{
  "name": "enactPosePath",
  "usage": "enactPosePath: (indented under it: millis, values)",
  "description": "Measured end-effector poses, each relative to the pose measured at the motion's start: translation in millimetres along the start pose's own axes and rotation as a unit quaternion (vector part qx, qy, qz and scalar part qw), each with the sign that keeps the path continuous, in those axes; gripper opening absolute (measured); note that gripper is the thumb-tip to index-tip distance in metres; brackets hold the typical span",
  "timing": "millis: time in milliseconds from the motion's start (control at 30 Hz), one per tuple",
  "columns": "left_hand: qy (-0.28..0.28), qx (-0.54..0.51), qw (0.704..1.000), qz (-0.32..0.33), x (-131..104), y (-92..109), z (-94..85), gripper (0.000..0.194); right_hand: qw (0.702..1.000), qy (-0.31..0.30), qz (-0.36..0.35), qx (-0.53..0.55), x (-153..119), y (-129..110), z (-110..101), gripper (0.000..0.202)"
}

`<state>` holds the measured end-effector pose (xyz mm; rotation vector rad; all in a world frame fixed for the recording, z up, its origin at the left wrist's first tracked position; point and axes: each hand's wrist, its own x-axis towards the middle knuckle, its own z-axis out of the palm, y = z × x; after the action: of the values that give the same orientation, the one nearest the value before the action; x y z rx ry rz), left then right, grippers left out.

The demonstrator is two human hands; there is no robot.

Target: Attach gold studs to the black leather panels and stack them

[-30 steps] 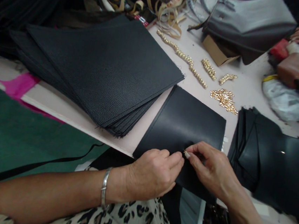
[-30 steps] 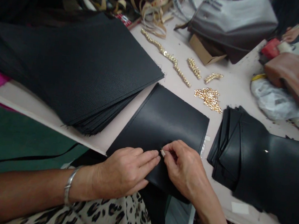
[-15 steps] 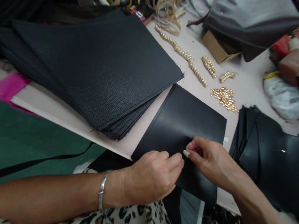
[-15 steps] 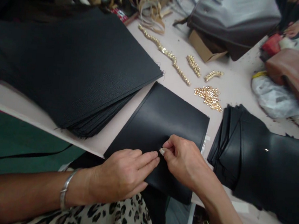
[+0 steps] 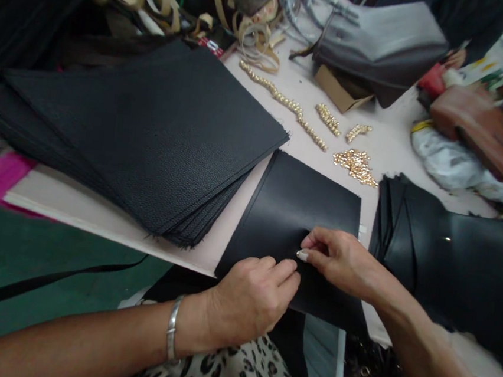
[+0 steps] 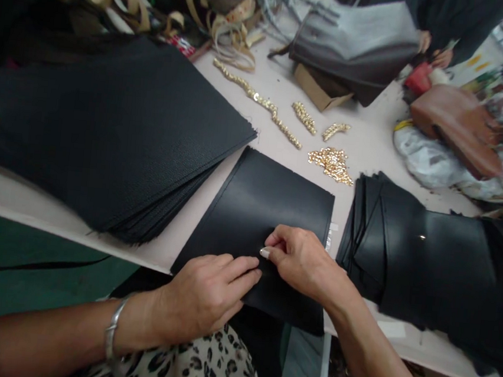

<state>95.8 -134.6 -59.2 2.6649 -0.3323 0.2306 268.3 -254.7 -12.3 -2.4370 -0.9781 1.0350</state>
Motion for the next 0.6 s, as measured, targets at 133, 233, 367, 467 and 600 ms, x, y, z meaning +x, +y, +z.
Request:
enactPosePath:
  millis: [133, 233, 367, 467, 600]
  values:
    - [0.027, -0.040, 0.999, -0.014, -1, 0, 1.6, 0.027, 0.980, 0.182, -0.023, 0.081, -42, -6, 3, 0.018]
    - [0.079, -0.098, 0.991, -0.037, 0, -2, 1.4, 0.028, 0.968, 0.237, -0.016, 0.084, -100, -21, 17, 0.033]
    - [0.125, -0.131, 0.981, -0.065, 2, -3, 0.7, 0.029, 0.975, 0.144, 0.047, 0.165, -143, -27, 55, 0.022]
    - [0.134, -0.091, 0.987, -0.009, -1, 4, 5.5, 0.030, 0.939, 0.214, 0.068, 0.261, -135, -19, 78, 0.042]
    - [0.126, -0.054, 0.986, 0.091, -7, 22, 14.6, 0.029, 0.835, 0.322, 0.099, 0.435, -108, -5, 96, 0.041]
